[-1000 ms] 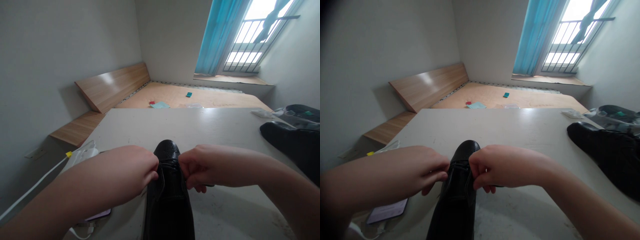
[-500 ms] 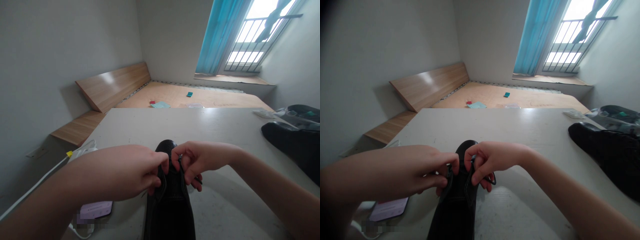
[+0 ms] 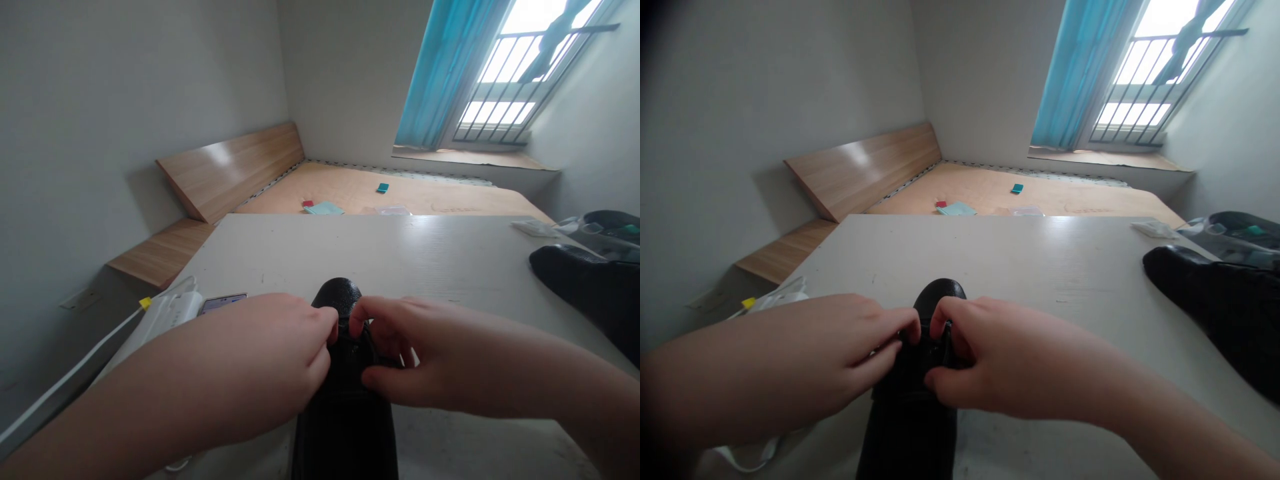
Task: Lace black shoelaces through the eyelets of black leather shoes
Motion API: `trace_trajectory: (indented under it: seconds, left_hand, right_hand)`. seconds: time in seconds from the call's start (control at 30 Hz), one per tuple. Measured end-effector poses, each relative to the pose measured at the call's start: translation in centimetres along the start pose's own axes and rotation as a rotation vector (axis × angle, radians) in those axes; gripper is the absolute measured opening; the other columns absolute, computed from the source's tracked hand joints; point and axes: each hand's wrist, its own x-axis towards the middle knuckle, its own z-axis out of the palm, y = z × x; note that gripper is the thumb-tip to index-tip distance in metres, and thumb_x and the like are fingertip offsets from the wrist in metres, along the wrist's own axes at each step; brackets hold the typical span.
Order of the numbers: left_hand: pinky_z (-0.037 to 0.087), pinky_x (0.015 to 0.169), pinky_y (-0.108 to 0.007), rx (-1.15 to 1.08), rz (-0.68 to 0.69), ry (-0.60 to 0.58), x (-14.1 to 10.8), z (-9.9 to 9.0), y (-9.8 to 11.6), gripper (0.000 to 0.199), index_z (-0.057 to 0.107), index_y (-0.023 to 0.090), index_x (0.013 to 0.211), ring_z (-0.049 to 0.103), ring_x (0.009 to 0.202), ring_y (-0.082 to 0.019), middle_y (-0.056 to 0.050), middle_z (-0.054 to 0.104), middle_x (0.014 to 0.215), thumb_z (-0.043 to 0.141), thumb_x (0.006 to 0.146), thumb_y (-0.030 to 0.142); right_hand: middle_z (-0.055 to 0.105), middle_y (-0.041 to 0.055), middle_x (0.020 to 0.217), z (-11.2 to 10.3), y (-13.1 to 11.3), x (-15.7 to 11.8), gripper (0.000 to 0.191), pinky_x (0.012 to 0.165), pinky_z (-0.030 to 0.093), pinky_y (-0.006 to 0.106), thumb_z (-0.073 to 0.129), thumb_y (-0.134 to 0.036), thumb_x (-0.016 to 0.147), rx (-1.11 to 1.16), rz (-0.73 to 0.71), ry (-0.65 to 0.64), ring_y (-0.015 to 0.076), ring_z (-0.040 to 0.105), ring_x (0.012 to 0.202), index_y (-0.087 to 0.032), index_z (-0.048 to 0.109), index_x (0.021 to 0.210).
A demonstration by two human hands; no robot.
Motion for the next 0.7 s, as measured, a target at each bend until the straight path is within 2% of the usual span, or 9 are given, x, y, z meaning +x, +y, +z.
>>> trace_trajectory:
  seconds: [0.07, 0.13, 0.33, 0.5, 0.6, 0.7]
  left_hand:
    - [0.036, 0.055, -0.030, 0.002, 0.003, -0.020, -0.2, -0.2, 0.2, 0.029, 0.066, 0.025, 0.079, 0.061, 0.062, -0.019, -0.003, 0.068, 0.073, 0.041, 0.092, 0.034]
    - [0.035, 0.054, -0.030, 0.013, -0.010, -0.042, -0.4, -0.4, 0.3, 0.028, 0.065, 0.026, 0.077, 0.061, 0.062, -0.020, -0.002, 0.069, 0.073, 0.041, 0.091, 0.033]
    - [0.033, 0.053, -0.029, 0.033, -0.003, -0.029, -0.5, -0.4, 0.4, 0.027, 0.064, 0.026, 0.070, 0.060, 0.059, -0.018, -0.001, 0.066, 0.066, 0.045, 0.087, 0.030]
    - [0.028, 0.048, -0.028, 0.051, 0.054, 0.006, -0.1, -0.2, 0.0, 0.024, 0.060, 0.024, 0.065, 0.050, 0.050, -0.015, 0.001, 0.061, 0.060, 0.053, 0.084, 0.035]
    - [0.032, 0.051, -0.027, 0.038, 0.049, 0.005, 0.1, -0.4, 0.4, 0.022, 0.063, 0.025, 0.069, 0.054, 0.054, -0.016, 0.001, 0.064, 0.063, 0.051, 0.086, 0.033]
    - [0.033, 0.052, -0.028, 0.036, -0.029, -0.016, 0.2, -0.7, 1.4, 0.022, 0.066, 0.024, 0.072, 0.060, 0.057, -0.017, -0.002, 0.068, 0.066, 0.049, 0.085, 0.028]
  right_hand:
    - [0.064, 0.0005, 0.076, 0.5, -0.5, -0.8, 0.011, 0.056, 0.036, 0.024, 0.062, -0.028, 0.080, -0.085, 0.000, 0.046, 0.0151, 0.056, 0.066, -0.023, 0.061, 0.090]
    - [0.064, 0.0009, 0.074, 0.9, -0.8, -1.2, 0.008, 0.056, 0.034, 0.025, 0.058, -0.024, 0.081, -0.120, -0.001, 0.061, 0.0152, 0.056, 0.065, -0.022, 0.062, 0.088]
    - [0.061, 0.0003, 0.069, 1.0, -1.1, -1.2, 0.010, 0.054, 0.030, 0.026, 0.053, -0.021, 0.083, -0.195, -0.013, 0.082, 0.0140, 0.052, 0.060, -0.022, 0.061, 0.079]
    - [0.058, -0.0022, 0.065, 0.7, -1.3, -0.8, 0.009, 0.049, 0.027, 0.026, 0.052, -0.022, 0.080, -0.217, 0.015, 0.084, 0.0131, 0.049, 0.057, -0.022, 0.056, 0.071]
    - [0.057, -0.0030, 0.063, 0.7, -1.5, -0.8, 0.012, 0.050, 0.027, 0.026, 0.049, -0.022, 0.083, -0.246, 0.005, 0.082, 0.0133, 0.048, 0.056, -0.023, 0.054, 0.072]
    - [0.060, -0.0021, 0.070, 0.5, -1.6, -0.9, 0.015, 0.055, 0.032, 0.028, 0.047, -0.022, 0.087, -0.258, -0.020, 0.110, 0.0147, 0.053, 0.063, -0.024, 0.057, 0.076]
